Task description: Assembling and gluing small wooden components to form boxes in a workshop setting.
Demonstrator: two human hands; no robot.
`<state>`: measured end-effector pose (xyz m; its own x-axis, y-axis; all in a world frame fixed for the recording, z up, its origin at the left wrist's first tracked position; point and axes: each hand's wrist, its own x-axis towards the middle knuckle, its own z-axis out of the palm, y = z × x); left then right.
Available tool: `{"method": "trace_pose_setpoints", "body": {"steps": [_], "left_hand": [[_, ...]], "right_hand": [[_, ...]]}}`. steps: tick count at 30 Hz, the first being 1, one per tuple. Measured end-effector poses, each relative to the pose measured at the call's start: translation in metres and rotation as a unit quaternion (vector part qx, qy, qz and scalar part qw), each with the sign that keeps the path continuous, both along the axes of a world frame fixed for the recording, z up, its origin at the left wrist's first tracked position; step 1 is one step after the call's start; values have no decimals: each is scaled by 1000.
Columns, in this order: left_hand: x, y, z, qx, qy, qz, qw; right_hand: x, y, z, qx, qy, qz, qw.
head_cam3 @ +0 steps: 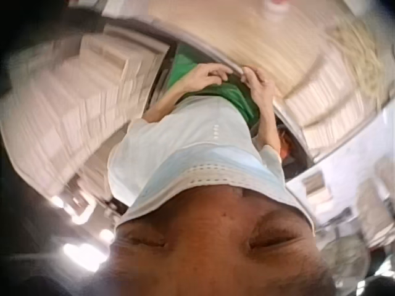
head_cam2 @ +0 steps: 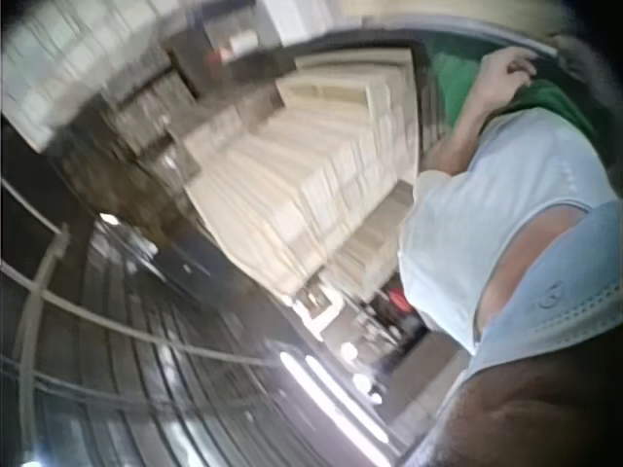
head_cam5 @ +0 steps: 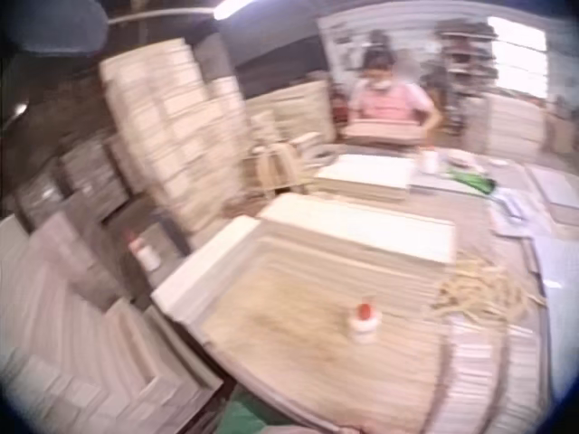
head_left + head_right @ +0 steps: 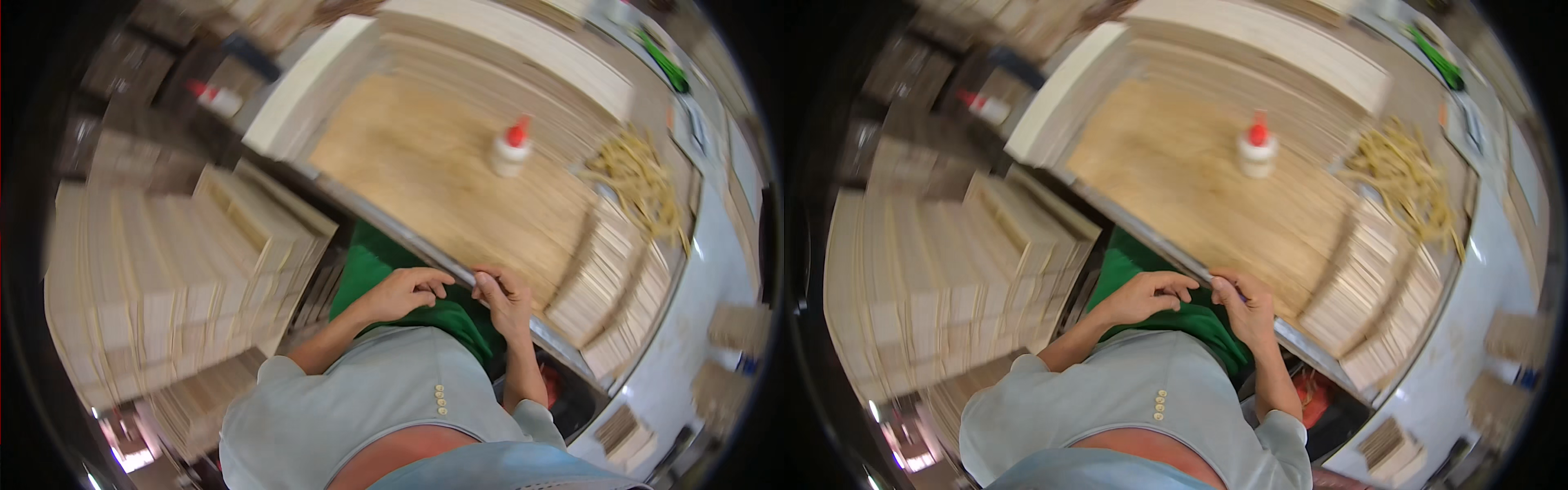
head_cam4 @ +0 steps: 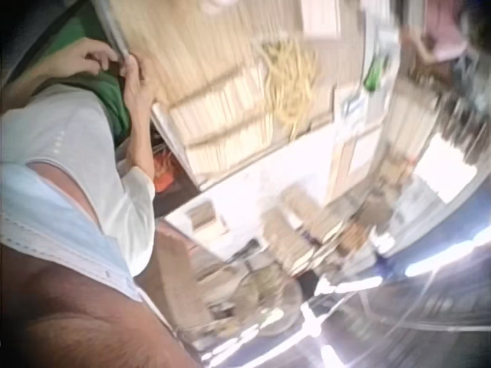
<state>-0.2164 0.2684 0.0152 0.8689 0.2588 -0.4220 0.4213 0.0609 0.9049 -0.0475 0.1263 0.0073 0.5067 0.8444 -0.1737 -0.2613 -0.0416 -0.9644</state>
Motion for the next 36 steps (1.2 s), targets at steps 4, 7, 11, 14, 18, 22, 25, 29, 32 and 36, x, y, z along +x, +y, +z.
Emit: {"method": "trace_pose_setpoints", "body": {"steps": [4, 7, 11, 14, 18, 22, 25, 29, 32, 36], "left_hand": [[-52, 13, 2, 48, -3, 123, 991], [-61, 36, 9, 49, 25, 190, 980], [-27, 69, 0, 76, -85, 197, 974], [31, 90, -23, 63, -160, 146, 974], [131, 105, -30, 221, -244, 99, 939], [197, 119, -38, 387, -264, 69, 881], [213, 128, -45, 208, -314, 25, 926], [210, 128, -38, 237, -240, 3, 941], [208, 126, -34, 235, -230, 13, 944], [185, 99, -28, 183, -233, 47, 954]], "right_hand": [[-10, 24, -4, -26, -54, 60, 996], [-19, 29, 2, -37, -115, 45, 992], [-38, 26, 8, -86, -135, -13, 987], [-32, 19, 5, -133, -225, -150, 954], [-25, 30, 20, -123, -201, -185, 954], [-44, 36, 22, -106, -259, -190, 941], [-55, 34, 6, -110, -128, -204, 964], [-62, 25, -5, -125, -5, -230, 965], [-58, 29, -12, -73, 22, -268, 960], [-34, 34, 3, -11, 93, -295, 951]]}}
